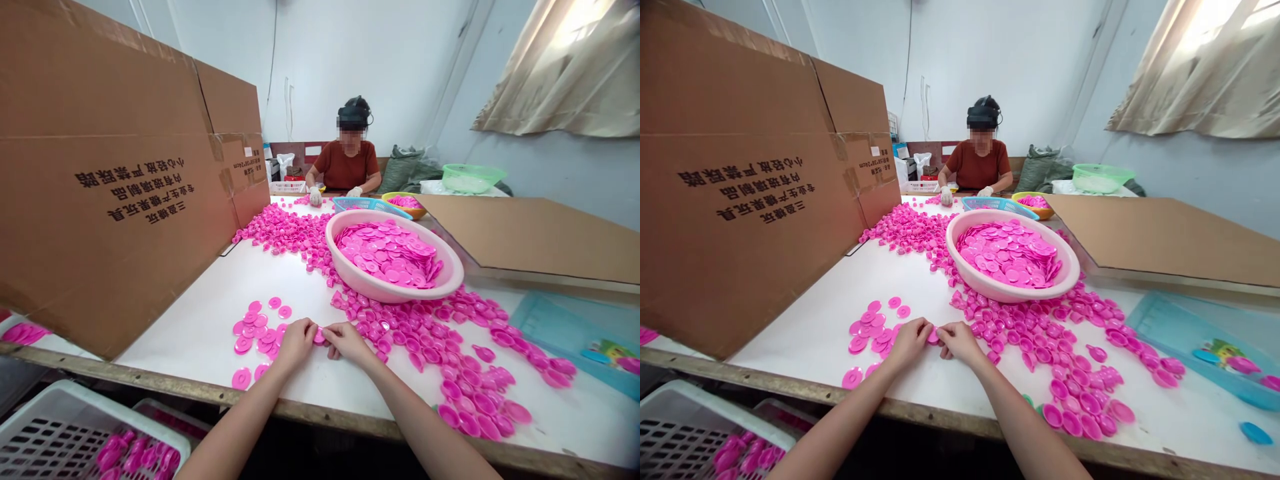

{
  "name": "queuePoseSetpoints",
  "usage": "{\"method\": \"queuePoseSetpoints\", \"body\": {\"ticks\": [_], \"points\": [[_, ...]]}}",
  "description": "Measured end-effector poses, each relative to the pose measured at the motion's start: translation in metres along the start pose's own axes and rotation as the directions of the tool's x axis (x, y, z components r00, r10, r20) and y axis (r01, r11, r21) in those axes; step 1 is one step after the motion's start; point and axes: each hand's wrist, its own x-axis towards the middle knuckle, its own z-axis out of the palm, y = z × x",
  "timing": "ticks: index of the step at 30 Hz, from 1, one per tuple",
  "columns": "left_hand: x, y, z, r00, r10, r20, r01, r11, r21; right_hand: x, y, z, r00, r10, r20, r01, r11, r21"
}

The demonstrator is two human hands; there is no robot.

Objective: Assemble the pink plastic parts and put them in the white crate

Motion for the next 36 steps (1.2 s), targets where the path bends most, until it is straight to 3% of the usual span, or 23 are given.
{"method": "queuePoseSetpoints", "body": {"ticks": [6,14,19,21,23,26,29,32,36], "points": [[-0.003,0.001,-0.001,0.998,0.011,0.059,-0.010,1.000,-0.022,-0.001,-0.002,0.001,0.998,0.038,0.053,-0.044,0.993,0.110],[-0.004,0.012,-0.003,0.991,-0.132,0.018,0.121,0.949,0.291,0.002,0.000,0.002,0.995,0.092,0.041,-0.096,0.987,0.129],[-0.005,0.011,-0.003,0.990,-0.136,0.042,0.119,0.950,0.287,0.007,0.001,0.007,0.982,0.187,0.006,-0.187,0.980,0.072],[-0.005,0.009,-0.004,0.995,-0.104,0.006,0.100,0.972,0.214,0.006,0.003,0.010,0.992,0.113,-0.053,-0.110,0.992,0.054],[-0.003,0.007,-0.003,0.995,-0.075,-0.068,0.082,0.991,0.106,0.002,0.004,0.013,0.991,-0.045,-0.128,0.052,0.997,0.052],[-0.001,0.009,-0.001,0.987,-0.091,-0.133,0.088,0.996,-0.033,-0.007,0.001,0.017,0.941,-0.294,-0.167,0.293,0.956,-0.029],[-0.003,0.013,0.000,0.984,-0.070,-0.166,0.052,0.992,-0.111,-0.015,-0.008,0.021,0.887,-0.437,-0.150,0.427,0.899,-0.095],[-0.005,0.016,-0.002,0.978,-0.007,-0.210,-0.022,0.991,-0.135,-0.018,-0.015,0.024,0.878,-0.437,-0.193,0.451,0.892,0.030],[-0.004,0.016,-0.003,0.980,0.048,-0.195,-0.063,0.996,-0.070,-0.014,-0.016,0.025,0.926,-0.358,-0.116,0.377,0.878,0.297]]}}
